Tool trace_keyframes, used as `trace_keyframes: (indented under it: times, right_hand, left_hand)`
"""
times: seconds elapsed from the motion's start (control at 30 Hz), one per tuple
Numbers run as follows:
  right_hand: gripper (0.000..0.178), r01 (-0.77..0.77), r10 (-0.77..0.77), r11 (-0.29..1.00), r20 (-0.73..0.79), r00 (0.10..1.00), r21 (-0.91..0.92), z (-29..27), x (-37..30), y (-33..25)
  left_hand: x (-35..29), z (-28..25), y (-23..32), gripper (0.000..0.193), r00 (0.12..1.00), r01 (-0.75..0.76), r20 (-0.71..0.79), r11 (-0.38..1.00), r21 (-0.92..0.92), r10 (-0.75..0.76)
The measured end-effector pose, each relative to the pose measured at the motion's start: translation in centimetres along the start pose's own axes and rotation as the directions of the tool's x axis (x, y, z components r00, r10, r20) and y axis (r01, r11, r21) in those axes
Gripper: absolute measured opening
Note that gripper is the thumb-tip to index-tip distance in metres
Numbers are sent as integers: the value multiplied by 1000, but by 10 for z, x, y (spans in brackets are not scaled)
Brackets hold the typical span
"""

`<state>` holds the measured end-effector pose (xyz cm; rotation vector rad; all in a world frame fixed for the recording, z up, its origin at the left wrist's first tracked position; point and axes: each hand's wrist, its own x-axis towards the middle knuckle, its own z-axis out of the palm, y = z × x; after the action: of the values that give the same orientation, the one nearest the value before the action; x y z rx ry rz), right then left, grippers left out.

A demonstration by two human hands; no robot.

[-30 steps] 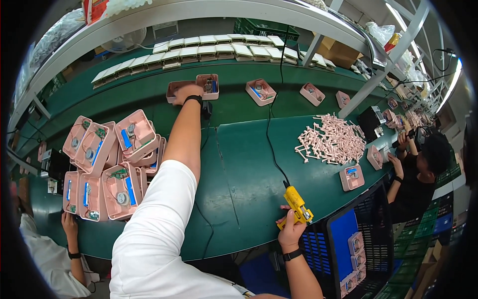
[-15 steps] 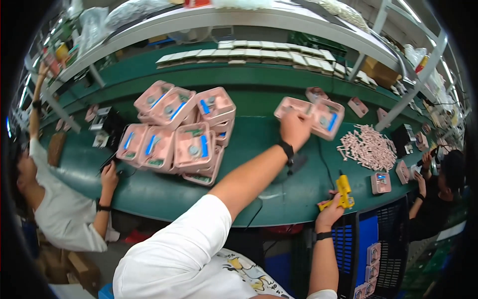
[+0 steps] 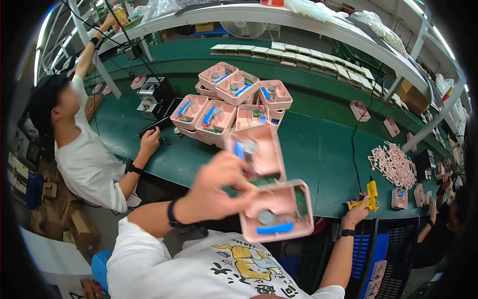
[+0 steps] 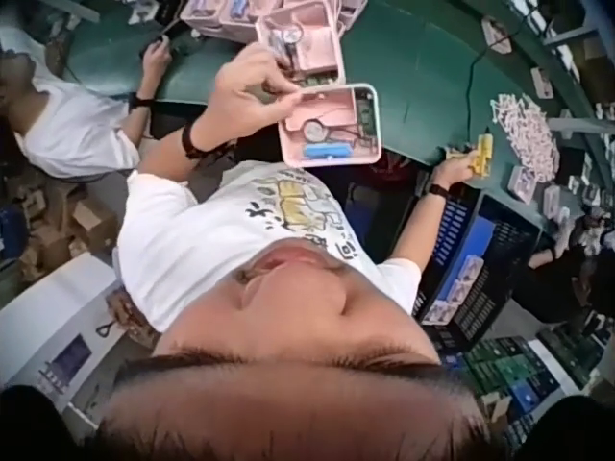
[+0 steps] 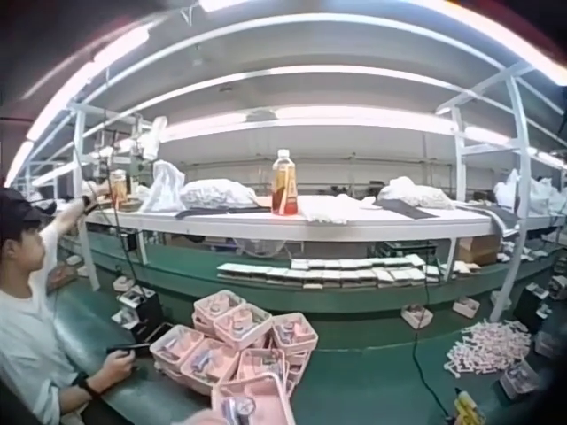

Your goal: The person picks up a pink plastic housing, applies glue to the interior with a glue gun, and presses a blue battery into the glue. They then apply more glue over the battery and place the housing onto a stack on the table.

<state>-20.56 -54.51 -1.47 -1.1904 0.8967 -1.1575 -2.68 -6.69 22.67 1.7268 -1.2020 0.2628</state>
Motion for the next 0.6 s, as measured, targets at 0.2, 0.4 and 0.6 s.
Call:
trace_keyframes:
  times: [0.2, 0.4, 0.6]
  right_hand:
    - [44, -3, 3, 1000, -8, 1000, -6, 1, -5, -5]
    - [47, 11, -12, 999, -25, 1000, -40, 7, -7, -4]
    - [48, 20, -23, 996, -29, 999, -83, 5, -13, -8]
  left_hand:
    - [5, -72, -80, 8, 853, 441, -349, 894, 85, -388]
    - [24, -69, -141, 12, 841, 450, -419, 872, 190, -342]
    - [21, -50, -146, 21, 911, 315, -401, 787, 531, -94]
